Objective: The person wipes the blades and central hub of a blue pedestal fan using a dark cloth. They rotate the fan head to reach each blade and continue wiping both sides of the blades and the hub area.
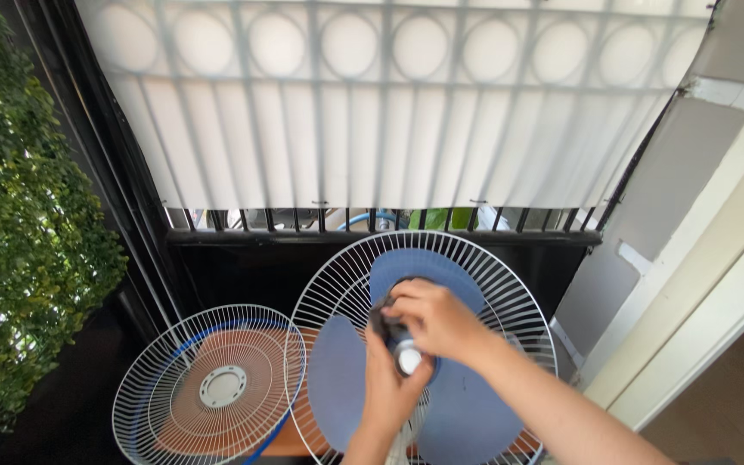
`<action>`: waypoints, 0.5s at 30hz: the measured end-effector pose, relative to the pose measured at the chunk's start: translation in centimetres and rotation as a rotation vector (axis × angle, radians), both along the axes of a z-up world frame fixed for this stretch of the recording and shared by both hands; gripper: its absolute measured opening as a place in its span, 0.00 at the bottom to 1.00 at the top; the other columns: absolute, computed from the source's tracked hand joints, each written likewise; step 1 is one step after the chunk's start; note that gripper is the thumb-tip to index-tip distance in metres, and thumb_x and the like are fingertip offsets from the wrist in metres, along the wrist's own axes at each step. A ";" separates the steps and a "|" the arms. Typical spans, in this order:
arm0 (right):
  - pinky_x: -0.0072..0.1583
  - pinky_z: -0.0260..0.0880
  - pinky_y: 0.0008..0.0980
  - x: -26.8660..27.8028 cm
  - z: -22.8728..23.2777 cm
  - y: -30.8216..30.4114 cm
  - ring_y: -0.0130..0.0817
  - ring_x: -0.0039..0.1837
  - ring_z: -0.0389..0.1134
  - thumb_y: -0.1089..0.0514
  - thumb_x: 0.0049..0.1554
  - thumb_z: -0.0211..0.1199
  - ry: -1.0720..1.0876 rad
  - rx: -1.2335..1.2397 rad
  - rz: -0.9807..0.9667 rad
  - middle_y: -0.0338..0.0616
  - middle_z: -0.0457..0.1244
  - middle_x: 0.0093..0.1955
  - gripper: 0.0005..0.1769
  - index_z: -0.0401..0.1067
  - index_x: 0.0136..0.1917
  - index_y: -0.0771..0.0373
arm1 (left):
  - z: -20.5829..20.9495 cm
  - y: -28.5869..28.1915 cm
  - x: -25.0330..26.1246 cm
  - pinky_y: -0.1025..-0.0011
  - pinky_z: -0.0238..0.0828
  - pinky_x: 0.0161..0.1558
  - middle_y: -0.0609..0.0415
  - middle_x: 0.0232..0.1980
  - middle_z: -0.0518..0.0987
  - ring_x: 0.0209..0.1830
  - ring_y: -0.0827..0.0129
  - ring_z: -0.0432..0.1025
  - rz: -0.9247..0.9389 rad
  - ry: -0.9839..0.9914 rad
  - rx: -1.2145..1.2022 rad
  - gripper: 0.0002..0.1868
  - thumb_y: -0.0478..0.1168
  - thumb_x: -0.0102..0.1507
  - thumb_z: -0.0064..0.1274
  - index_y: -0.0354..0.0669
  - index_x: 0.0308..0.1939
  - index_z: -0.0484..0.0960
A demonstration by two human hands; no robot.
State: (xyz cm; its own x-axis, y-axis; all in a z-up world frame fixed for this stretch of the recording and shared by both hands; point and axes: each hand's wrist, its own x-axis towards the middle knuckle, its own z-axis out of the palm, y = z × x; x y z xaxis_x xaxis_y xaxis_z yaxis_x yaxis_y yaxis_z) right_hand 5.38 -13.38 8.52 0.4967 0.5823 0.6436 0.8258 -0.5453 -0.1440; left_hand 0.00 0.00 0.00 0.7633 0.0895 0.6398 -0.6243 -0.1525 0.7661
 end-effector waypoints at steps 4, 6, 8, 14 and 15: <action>0.58 0.73 0.37 -0.6 2.3 -2.8 0.45 0.56 0.72 0.71 0.47 0.63 -0.045 0.004 -0.201 0.46 0.70 0.52 0.14 0.80 0.47 0.62 | 1.4 0.6 -1.0 0.60 0.67 0.62 0.34 0.62 0.71 0.61 0.49 0.72 0.024 0.246 -0.065 0.49 0.44 0.53 0.64 0.27 0.69 0.54; 0.57 0.72 0.39 -1.3 3.5 -3.4 0.48 0.54 0.71 0.70 0.49 0.65 -0.071 0.039 -0.303 0.47 0.69 0.50 0.10 0.79 0.46 0.64 | 1.6 0.6 -1.1 0.59 0.66 0.62 0.31 0.61 0.70 0.61 0.48 0.71 0.068 0.223 -0.093 0.48 0.43 0.52 0.64 0.25 0.68 0.54; 0.55 0.73 0.38 -2.9 4.1 -3.4 0.47 0.53 0.71 0.70 0.50 0.65 -0.025 0.188 -0.356 0.48 0.69 0.51 0.12 0.79 0.49 0.64 | 1.4 0.3 -1.1 0.57 0.63 0.63 0.28 0.62 0.69 0.62 0.45 0.69 0.146 0.190 -0.096 0.48 0.43 0.54 0.65 0.23 0.68 0.53; 0.57 0.74 0.39 -8.5 2.3 -1.6 0.46 0.55 0.71 0.71 0.49 0.64 -0.204 0.181 -0.320 0.50 0.68 0.53 0.17 0.78 0.54 0.66 | 1.2 -0.1 -0.3 0.56 0.62 0.63 0.26 0.61 0.69 0.62 0.42 0.68 0.243 0.239 -0.086 0.48 0.43 0.53 0.65 0.23 0.67 0.54; 0.57 0.74 0.39 -9.3 1.3 -1.2 0.46 0.55 0.70 0.71 0.49 0.64 -0.238 0.112 -0.296 0.50 0.67 0.53 0.18 0.78 0.54 0.67 | 1.2 -0.1 -0.2 0.56 0.62 0.63 0.26 0.61 0.69 0.62 0.42 0.68 0.249 0.224 -0.074 0.48 0.42 0.53 0.65 0.23 0.67 0.54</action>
